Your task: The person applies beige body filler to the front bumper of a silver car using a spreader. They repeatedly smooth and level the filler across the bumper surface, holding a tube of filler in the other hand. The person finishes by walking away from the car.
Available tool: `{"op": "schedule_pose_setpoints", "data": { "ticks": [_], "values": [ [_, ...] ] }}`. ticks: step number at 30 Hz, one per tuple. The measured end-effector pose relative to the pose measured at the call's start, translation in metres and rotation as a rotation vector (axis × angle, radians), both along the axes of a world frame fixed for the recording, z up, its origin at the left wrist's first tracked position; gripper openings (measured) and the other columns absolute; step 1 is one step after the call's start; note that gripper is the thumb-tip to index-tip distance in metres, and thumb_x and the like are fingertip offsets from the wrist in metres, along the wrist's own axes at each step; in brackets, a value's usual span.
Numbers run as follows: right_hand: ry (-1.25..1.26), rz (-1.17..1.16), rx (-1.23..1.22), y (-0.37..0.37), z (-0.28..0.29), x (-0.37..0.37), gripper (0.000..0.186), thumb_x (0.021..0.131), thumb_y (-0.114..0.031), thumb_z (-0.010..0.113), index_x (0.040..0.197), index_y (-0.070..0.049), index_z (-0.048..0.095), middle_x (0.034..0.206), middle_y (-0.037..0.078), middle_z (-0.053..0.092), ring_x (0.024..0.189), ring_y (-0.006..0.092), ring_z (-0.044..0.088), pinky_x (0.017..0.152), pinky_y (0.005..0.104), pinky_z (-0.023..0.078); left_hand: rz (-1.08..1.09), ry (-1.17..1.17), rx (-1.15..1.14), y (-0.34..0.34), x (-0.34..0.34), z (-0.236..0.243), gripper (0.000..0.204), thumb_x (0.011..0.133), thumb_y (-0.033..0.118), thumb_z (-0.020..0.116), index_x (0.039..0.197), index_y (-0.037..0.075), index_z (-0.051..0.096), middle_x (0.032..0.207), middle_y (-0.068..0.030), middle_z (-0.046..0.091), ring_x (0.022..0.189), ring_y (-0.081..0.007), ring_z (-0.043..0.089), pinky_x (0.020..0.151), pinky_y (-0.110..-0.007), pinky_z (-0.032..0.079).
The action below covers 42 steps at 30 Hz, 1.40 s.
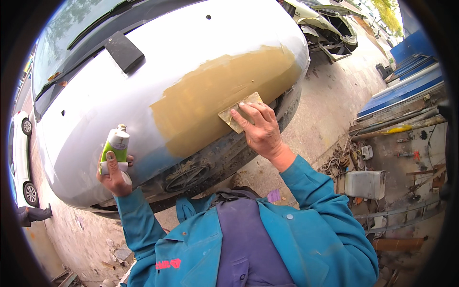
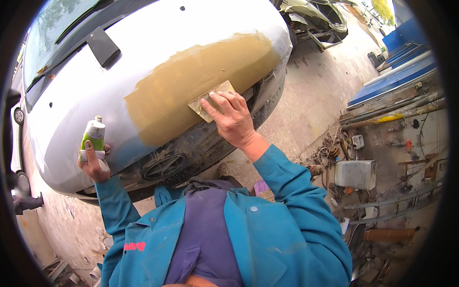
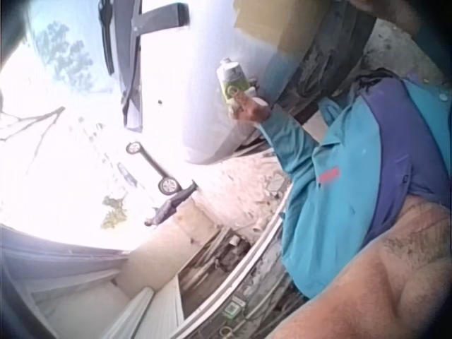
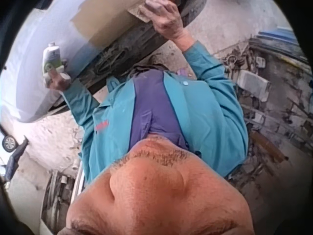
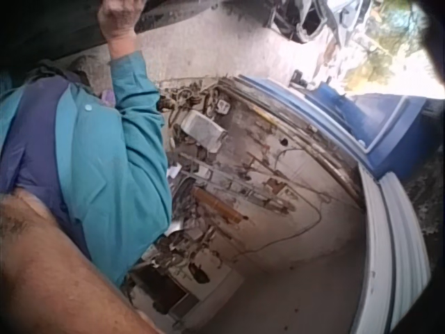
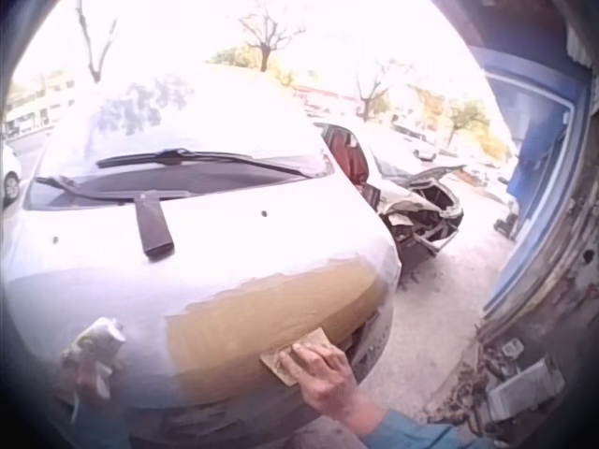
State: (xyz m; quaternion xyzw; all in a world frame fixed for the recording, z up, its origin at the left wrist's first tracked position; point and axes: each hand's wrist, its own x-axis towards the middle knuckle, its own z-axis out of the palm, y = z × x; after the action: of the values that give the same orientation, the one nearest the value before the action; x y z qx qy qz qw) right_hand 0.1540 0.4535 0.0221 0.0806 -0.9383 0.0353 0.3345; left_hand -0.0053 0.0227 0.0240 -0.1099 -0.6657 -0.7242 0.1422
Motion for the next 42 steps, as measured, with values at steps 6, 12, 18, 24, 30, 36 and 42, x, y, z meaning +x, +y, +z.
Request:
{"op": "schedule_pose_setpoints", "data": {
  "ticks": [6, 12, 18, 24, 30, 36, 42],
  "values": [
    [-0.034, 0.052, -0.049, 0.017, 0.028, 0.019, 0.049, 0.089, 0.003, 0.074, 0.134, -0.01, 0.087, 0.136, 0.009, 0.079, 0.129, 0.0344, 0.071, 0.121, 0.0533, 0.054, -0.009, 0.009, 0.005, -0.002, -0.002, -0.004, 0.05, 0.119, 0.032, 0.074, 0.142, -0.012, 0.071, 0.091, -0.019, 0.08, 0.073, -0.0258, 0.078, 0.065, -0.035, 0.058],
    [0.019, 0.046, -0.007, 0.032, 0.051, -0.029, 0.05, 0.088, 0.001, 0.077, 0.136, -0.012, 0.086, 0.139, 0.008, 0.079, 0.134, 0.0331, 0.071, 0.118, 0.0497, 0.054, -0.006, 0.012, -0.009, -0.002, -0.004, -0.003, 0.051, 0.119, 0.033, 0.074, 0.141, -0.012, 0.071, 0.091, -0.019, 0.08, 0.073, -0.0257, 0.078, 0.065, -0.035, 0.058],
    [-0.055, 0.042, -0.04, 0.025, 0.038, -0.006, 0.051, 0.093, 0.004, 0.07, 0.138, -0.014, 0.086, 0.14, 0.008, 0.078, 0.136, 0.0338, 0.07, 0.119, 0.05, 0.053, -0.008, 0.008, 0.005, -0.001, -0.001, -0.003, 0.05, 0.119, 0.033, 0.075, 0.141, -0.012, 0.071, 0.091, -0.0191, 0.08, 0.072, -0.0258, 0.077, 0.065, -0.036, 0.058],
    [-0.098, 0.061, -0.041, 0.018, 0.051, 0.009, 0.052, 0.091, 0.004, 0.072, 0.138, -0.014, 0.086, 0.14, 0.009, 0.078, 0.135, 0.0336, 0.071, 0.119, 0.0502, 0.053, -0.021, 0.005, 0.013, 0.0, -0.002, -0.001, 0.05, 0.118, 0.033, 0.075, 0.141, -0.012, 0.071, 0.089, -0.0197, 0.079, 0.072, -0.0258, 0.076, 0.065, -0.036, 0.058],
    [-0.03, 0.076, -0.017, -0.009, 0.047, -0.027, 0.054, 0.09, 0.002, 0.074, 0.14, -0.014, 0.085, 0.14, 0.008, 0.077, 0.134, 0.0322, 0.071, 0.117, 0.0493, 0.054, -0.032, 0.001, 0.008, 0.003, -0.002, 0.004, 0.05, 0.118, 0.033, 0.075, 0.139, -0.012, 0.072, 0.088, -0.0197, 0.079, 0.072, -0.0255, 0.076, 0.065, -0.036, 0.057],
    [-0.087, 0.055, -0.015, -0.017, 0.035, 0.006, 0.051, 0.092, 0.001, 0.074, 0.14, -0.012, 0.084, 0.138, 0.008, 0.076, 0.131, 0.0321, 0.07, 0.115, 0.0492, 0.053, -0.044, 0.011, 0.003, 0.0, -0.001, 0.002, 0.051, 0.12, 0.033, 0.073, 0.14, -0.013, 0.073, 0.089, -0.0194, 0.08, 0.073, -0.0253, 0.078, 0.065, -0.036, 0.06],
    [-0.113, 0.083, -0.039, -0.027, 0.046, 0.01, 0.048, 0.092, 0.001, 0.074, 0.137, -0.012, 0.085, 0.137, 0.009, 0.077, 0.13, 0.0321, 0.07, 0.116, 0.0502, 0.053, -0.039, 0.029, 0.01, 0.001, -0.001, -0.001, 0.05, 0.12, 0.033, 0.073, 0.142, -0.012, 0.073, 0.091, -0.0193, 0.081, 0.073, -0.0255, 0.078, 0.065, -0.036, 0.06]
  ]
}}
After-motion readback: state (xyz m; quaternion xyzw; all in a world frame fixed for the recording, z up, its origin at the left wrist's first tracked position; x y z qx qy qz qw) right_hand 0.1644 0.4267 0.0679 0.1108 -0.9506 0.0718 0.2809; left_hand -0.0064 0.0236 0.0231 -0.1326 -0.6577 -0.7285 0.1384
